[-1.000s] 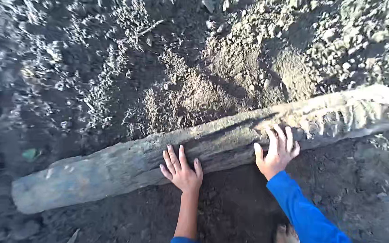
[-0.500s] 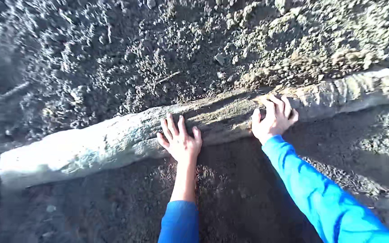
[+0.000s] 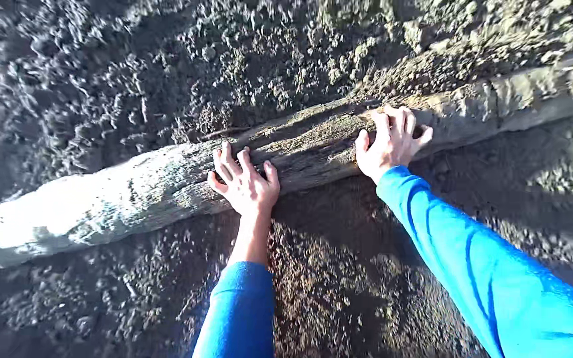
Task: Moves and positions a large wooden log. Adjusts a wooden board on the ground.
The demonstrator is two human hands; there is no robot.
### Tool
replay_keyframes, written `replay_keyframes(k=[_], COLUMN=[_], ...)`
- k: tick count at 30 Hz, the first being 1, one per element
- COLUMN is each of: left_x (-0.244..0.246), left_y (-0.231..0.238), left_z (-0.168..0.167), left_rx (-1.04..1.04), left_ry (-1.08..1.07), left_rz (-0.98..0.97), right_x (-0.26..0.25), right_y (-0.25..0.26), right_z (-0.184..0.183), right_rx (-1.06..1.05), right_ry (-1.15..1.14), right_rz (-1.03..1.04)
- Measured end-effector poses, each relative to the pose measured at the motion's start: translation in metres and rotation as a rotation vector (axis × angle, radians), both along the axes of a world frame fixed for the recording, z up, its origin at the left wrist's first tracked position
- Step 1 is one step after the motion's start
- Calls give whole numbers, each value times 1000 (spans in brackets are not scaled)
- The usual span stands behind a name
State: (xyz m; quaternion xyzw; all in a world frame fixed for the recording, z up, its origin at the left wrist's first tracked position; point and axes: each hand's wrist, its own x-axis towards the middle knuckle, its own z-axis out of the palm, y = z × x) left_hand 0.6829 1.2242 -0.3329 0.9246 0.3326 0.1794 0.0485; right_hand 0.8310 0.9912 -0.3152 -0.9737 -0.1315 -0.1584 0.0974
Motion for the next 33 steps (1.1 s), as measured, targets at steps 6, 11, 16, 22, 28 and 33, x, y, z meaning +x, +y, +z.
replay_keyframes(k=[6,11,16,22,28,33], left_x=[95,190,283,342,371,392], left_y=[43,100,148,179,197,220], left_z=[-2,-2,-3,-2,-2,-7], left_rx=[7,10,28,42,11,50], left_ry=[17,29,9,11,29,-29], left_rz=[83,95,163,186,202,182], right_x=[116,215,323,393,427,444], right_y=[58,119,180,219,239,259], right_z=[-2,-2,-5,-3,-4,-3], right_rx=[38,33,45,24,-12,-11], right_ry=[-48,-58,-89,-69,-40,-67], right_rz=[97,102,178,213,221,218])
